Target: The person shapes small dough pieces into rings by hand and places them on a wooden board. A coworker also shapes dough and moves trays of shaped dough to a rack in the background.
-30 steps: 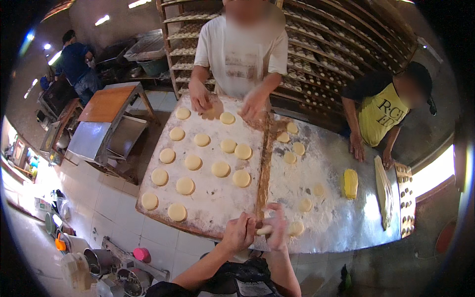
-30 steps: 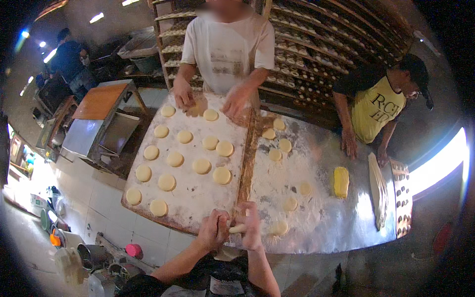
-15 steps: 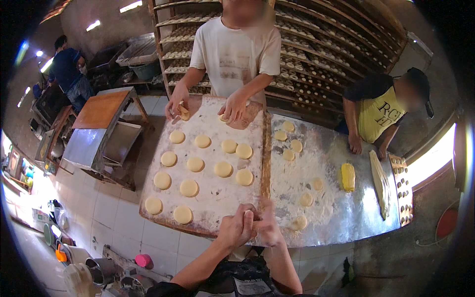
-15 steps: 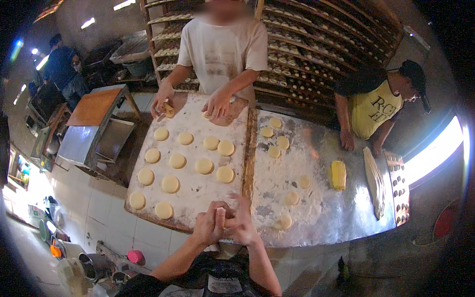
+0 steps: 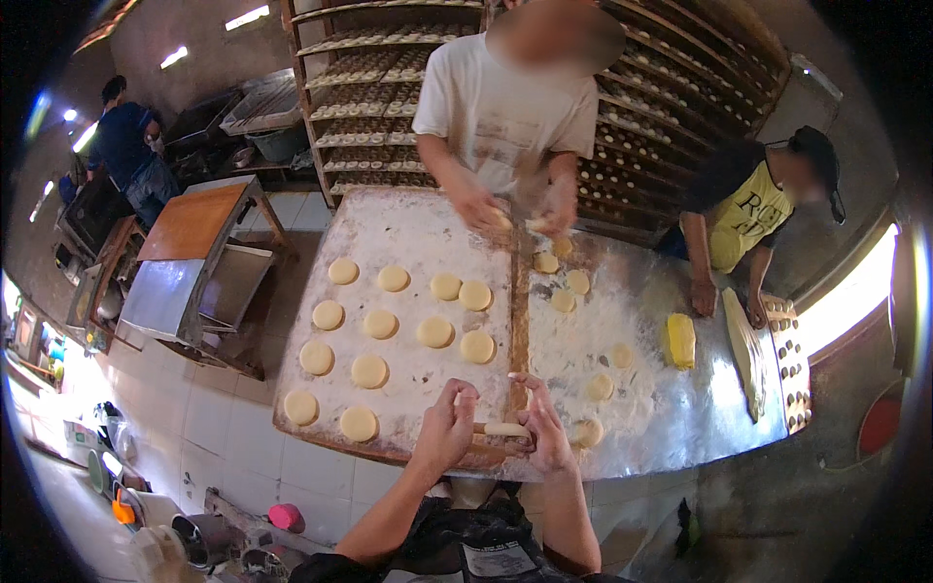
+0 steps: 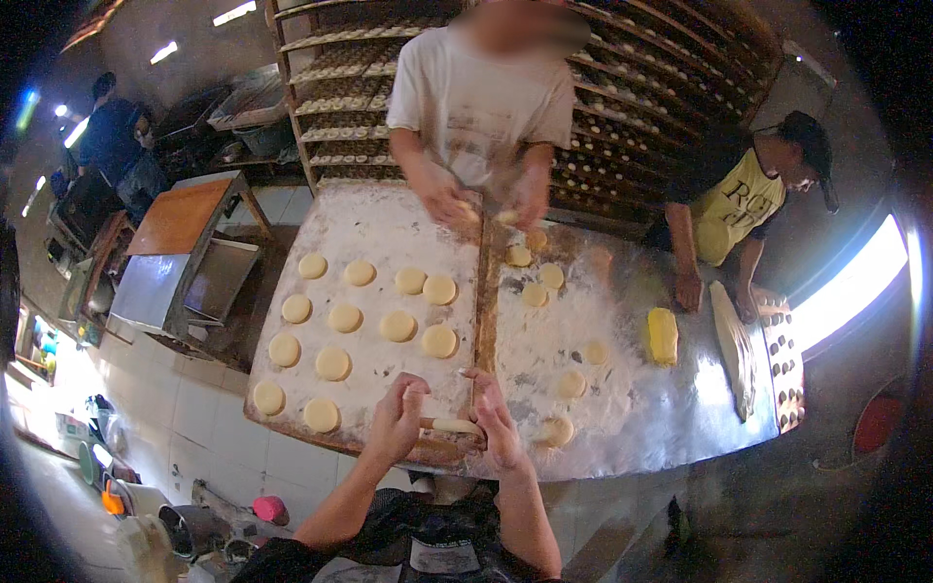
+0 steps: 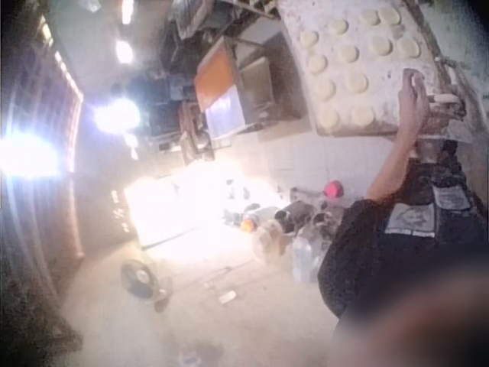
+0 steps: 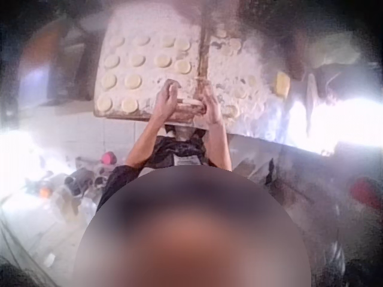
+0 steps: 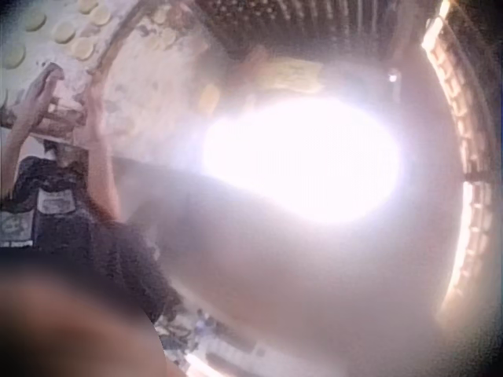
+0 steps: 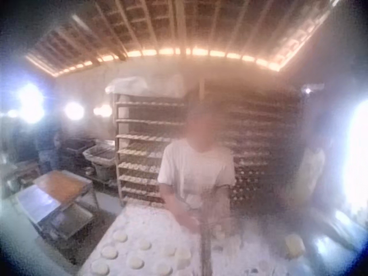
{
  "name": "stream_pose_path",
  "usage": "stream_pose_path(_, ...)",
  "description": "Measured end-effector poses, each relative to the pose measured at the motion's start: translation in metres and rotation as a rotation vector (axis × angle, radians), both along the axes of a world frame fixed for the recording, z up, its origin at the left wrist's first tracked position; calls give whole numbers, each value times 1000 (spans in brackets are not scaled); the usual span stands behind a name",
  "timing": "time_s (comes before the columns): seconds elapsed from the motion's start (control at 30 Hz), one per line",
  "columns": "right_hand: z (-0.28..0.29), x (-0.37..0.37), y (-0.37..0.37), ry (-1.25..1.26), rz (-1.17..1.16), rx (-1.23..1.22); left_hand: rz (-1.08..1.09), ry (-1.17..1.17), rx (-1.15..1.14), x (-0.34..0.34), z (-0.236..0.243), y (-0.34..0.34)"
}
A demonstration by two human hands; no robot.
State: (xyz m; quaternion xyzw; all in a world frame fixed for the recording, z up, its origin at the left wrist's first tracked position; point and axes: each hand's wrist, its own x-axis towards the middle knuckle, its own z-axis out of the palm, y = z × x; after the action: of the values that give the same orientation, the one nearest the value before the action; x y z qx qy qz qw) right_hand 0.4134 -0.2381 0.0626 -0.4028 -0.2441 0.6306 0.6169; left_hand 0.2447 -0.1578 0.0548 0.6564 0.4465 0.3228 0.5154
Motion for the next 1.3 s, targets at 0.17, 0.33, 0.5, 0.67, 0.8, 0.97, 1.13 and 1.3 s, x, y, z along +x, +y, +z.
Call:
stream_pose_path(0.17,-18,-7,20,-824,-94,-233,-1,395,171,3,-19,9)
stream_pose_path(0.33,-24,-18,13,-1270,42,-371,-55,690,226,-10,-21,1)
stream_pose_path(0.5,-20,-24,12,-1402,65,-292,-179,813,220,-12,-14,-2)
stream_pose_path(0.67,-24,-23,15,-1312,86,-306,-192,815,192,-11,-12,3)
stream_pose_path(0.8,-23,-10,20,-1315,148,-302,-195,770,180,-12,-10,7)
stream_pose_path(0.97,-24,16,78,-1449,85,-291,-241,758,158,-14,-8,10)
stream_pose_path(1.13,-37,-5,140,-1895,-8,-117,41,709,473,-5,-32,75)
stream_pose_path(1.3,-27,20,111,-1182,58,-30,175,689,722,17,-62,143)
